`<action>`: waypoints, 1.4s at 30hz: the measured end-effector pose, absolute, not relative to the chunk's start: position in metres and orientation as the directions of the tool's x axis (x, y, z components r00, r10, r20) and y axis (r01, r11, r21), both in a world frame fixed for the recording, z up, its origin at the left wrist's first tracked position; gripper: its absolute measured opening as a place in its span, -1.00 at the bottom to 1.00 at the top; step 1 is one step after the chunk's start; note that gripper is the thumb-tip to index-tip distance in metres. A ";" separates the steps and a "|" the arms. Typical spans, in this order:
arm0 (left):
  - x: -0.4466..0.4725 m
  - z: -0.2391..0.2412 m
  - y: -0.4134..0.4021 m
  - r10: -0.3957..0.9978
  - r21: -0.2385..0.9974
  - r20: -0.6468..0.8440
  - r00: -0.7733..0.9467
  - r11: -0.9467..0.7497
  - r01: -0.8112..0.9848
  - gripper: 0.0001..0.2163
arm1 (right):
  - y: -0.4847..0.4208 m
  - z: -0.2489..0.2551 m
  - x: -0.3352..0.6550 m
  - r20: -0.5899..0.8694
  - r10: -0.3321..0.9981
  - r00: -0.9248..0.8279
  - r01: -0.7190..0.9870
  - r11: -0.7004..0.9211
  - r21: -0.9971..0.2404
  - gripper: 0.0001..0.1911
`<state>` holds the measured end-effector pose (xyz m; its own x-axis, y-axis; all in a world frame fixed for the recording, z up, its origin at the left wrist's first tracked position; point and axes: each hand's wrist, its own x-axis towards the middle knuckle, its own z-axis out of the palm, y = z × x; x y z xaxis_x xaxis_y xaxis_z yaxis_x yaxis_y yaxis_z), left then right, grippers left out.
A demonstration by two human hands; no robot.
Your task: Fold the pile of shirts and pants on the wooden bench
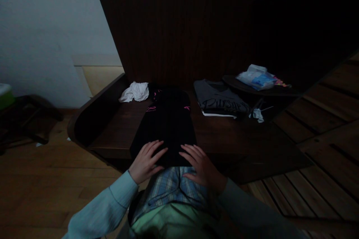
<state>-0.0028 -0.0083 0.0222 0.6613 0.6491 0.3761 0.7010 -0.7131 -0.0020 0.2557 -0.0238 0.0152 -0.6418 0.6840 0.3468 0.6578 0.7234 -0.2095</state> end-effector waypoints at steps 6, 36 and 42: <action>-0.056 0.015 0.001 0.763 -0.132 0.341 0.549 -0.539 0.832 -0.35 | -0.016 -0.008 0.248 0.446 0.657 -0.608 0.711 0.700 -0.062 -0.45; 0.004 0.119 0.028 0.952 0.910 0.232 0.201 -0.285 0.300 -0.76 | 0.040 0.120 0.306 0.253 0.929 -0.269 0.378 0.343 -0.860 -0.80; 0.011 0.087 0.120 0.975 0.994 -0.108 -0.194 0.101 -0.047 -0.58 | 0.133 0.084 0.286 0.068 0.997 0.048 0.275 0.052 -0.960 -0.72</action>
<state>0.0107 0.1201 0.0874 -0.1937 0.9751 -0.1084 -0.0472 0.1011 0.9938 0.2856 0.1326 0.0841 0.0480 0.9965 0.0680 0.2752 0.0523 -0.9600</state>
